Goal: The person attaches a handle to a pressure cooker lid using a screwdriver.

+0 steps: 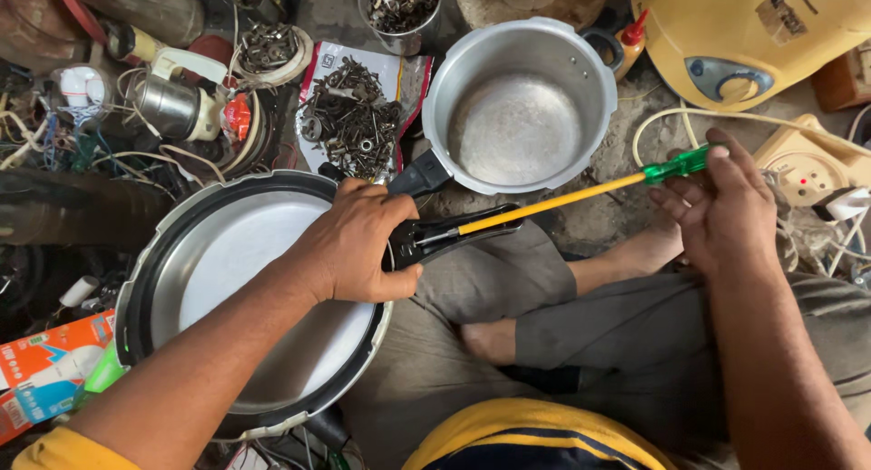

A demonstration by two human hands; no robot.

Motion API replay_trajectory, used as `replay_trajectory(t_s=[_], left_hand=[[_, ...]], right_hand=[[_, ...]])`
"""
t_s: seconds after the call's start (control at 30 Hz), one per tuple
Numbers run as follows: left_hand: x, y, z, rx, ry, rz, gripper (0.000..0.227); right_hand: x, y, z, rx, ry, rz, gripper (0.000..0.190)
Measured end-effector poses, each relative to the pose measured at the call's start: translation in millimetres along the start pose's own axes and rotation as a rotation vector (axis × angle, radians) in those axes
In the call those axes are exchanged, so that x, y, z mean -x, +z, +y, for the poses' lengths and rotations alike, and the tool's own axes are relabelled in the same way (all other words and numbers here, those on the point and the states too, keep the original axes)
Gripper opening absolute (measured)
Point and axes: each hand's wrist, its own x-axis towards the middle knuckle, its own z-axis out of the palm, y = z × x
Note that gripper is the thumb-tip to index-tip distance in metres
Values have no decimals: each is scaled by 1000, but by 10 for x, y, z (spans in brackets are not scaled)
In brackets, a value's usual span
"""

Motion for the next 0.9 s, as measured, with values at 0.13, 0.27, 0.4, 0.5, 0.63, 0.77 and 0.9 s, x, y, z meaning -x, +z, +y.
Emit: replay_trajectory(t_s=[0.13,0.27,0.4,0.5,0.63,0.77,0.9], left_hand=[[22,-24,7,11,15,-48,51],[96,-24,34,-4,86,-94,56],[169,-10,56,12,107,-161,52],[206,-28,124,-64,210,-11,60],[441,8,438,-428,30,415,101],[757,215,829,-342,-499,369,90],[795,512,925,-196,-676,238,90]], right_hand=[[-16,76,-19,109,-32,15,44],[202,84,-338,527,91,-43,27],[485,84,-620,1366,-86,-395,30],[620,136,-609,1466,-304,-547,39],[715,208,-525,1434,-501,-598,39],[776,208,-516,1457,-582,-562,37],[905,179,-553,1486,-588,-577,36]])
